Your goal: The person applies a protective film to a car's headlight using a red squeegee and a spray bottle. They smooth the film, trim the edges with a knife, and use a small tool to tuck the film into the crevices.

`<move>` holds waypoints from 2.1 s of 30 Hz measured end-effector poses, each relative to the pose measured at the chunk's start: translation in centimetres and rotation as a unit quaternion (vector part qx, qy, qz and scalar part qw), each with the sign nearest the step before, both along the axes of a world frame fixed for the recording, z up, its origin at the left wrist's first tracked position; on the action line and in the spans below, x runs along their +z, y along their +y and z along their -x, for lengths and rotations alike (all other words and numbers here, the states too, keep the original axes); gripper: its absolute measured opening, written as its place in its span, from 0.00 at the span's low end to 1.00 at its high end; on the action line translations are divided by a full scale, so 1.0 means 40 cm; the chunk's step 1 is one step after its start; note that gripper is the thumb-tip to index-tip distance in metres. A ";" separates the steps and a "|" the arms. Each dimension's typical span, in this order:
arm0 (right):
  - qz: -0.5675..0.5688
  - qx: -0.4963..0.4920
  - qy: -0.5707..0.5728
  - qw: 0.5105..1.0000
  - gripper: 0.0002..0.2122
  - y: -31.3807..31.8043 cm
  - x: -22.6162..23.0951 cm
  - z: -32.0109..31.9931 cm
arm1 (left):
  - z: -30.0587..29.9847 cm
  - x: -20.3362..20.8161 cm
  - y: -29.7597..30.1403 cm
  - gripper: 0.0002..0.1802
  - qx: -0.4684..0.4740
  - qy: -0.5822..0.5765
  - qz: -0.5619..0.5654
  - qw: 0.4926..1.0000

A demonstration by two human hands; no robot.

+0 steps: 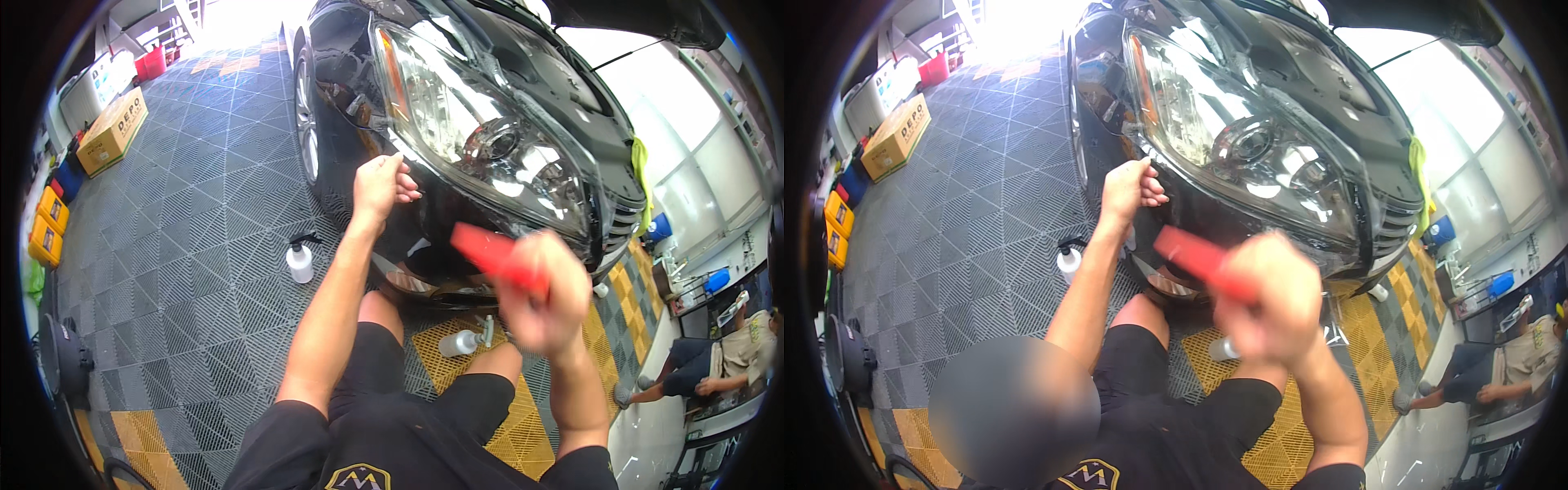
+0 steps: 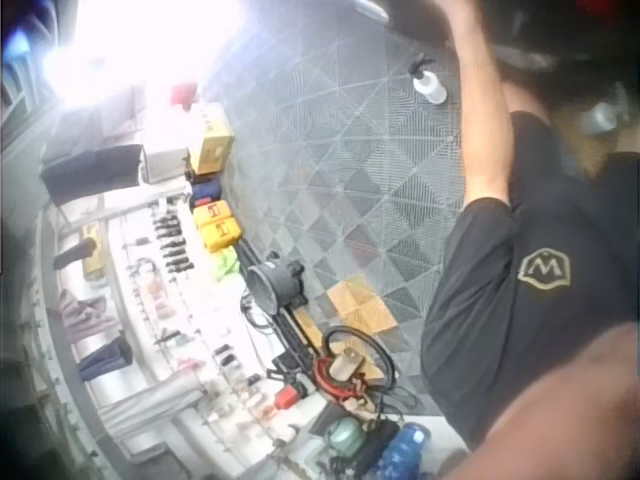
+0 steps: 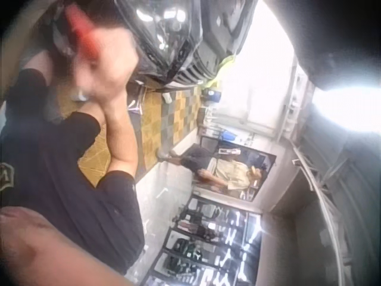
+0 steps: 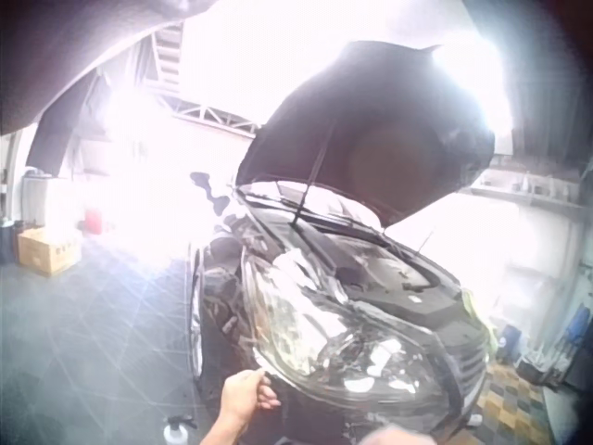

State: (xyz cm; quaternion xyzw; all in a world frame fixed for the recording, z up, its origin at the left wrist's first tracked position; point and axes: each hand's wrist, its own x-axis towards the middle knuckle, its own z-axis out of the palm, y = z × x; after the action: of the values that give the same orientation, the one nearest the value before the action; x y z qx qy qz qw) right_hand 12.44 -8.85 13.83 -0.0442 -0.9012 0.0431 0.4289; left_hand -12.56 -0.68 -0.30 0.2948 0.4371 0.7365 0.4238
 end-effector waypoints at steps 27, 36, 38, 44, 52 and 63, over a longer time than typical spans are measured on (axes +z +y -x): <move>0.100 0.182 -0.005 0.978 0.09 -0.166 0.021 -0.048 | -0.115 -0.025 0.010 0.17 0.336 0.252 -0.012 0.907; 0.176 0.101 0.045 0.978 0.20 -0.160 -0.063 -0.080 | -0.109 -0.033 0.013 0.16 0.304 0.239 -0.020 0.922; 0.207 0.077 0.044 0.974 0.26 -0.145 -0.115 -0.105 | -0.092 -0.042 0.008 0.16 0.297 0.228 -0.025 0.927; 0.451 -0.087 0.060 0.886 0.27 -0.106 -0.315 -0.236 | -0.108 -0.037 0.007 0.16 0.278 0.221 -0.046 0.934; 0.625 -0.159 0.185 0.741 0.21 -0.103 -0.529 -0.348 | -0.109 -0.046 0.015 0.16 0.311 0.279 -0.028 0.908; 0.635 -0.217 0.135 0.729 0.20 -0.079 -0.691 -0.434 | -0.096 -0.065 0.029 0.16 0.322 0.286 -0.072 0.900</move>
State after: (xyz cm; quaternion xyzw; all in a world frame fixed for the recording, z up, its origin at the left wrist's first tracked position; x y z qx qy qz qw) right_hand 29.78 -12.00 -13.79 -0.4946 -0.5619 0.5163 0.4160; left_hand -8.72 0.46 -2.90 0.3653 0.5560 0.7466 -0.0019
